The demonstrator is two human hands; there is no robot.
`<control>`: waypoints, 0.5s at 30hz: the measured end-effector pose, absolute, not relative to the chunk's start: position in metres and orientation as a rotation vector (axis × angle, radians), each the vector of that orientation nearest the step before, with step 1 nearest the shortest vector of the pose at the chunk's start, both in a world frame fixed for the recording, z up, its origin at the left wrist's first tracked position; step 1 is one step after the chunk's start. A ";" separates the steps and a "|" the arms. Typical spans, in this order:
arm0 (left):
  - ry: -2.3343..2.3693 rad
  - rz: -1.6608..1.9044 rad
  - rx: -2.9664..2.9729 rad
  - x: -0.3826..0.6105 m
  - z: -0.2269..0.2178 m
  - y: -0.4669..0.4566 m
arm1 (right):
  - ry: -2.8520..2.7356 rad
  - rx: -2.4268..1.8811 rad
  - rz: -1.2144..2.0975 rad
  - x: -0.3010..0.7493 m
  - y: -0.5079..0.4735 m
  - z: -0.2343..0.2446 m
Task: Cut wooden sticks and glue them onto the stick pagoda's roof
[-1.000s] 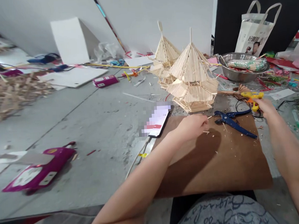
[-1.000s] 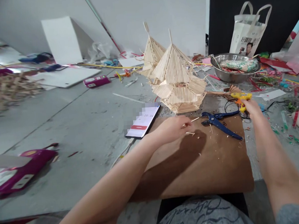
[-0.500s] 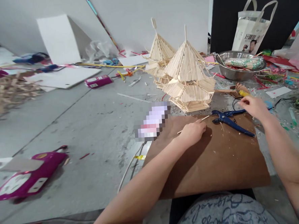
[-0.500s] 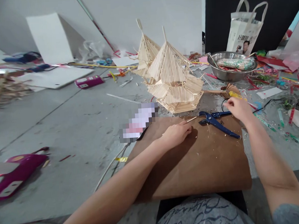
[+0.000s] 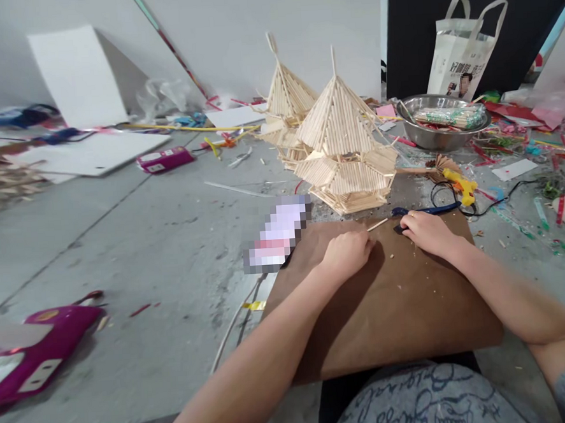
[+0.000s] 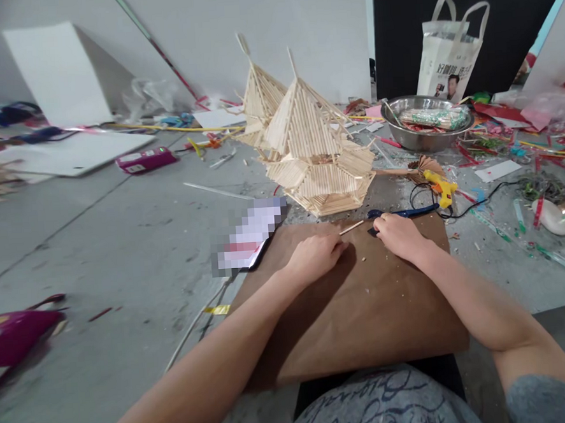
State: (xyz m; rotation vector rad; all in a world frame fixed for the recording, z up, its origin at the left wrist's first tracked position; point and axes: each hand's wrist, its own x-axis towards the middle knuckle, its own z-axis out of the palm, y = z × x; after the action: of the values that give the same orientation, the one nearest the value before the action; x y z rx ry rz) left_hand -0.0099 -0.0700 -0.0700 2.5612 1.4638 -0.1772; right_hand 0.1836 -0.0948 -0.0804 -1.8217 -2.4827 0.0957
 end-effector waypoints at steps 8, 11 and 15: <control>1.484 -0.028 2.593 -0.017 -0.073 -0.066 | -2.269 -1.887 0.239 0.224 -0.104 -0.032; 1.494 0.007 2.592 -0.018 -0.075 -0.065 | -2.049 -2.102 0.156 0.272 -0.119 -0.012; 1.515 -0.031 2.580 -0.016 -0.074 -0.065 | -1.953 -2.507 0.189 0.321 -0.141 -0.026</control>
State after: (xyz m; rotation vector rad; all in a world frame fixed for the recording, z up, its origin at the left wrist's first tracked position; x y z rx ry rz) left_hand -0.0160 -0.0651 -0.0741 2.5798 1.5146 -0.0306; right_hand 0.3207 -0.1408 -0.0262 -2.5071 -1.9526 0.1892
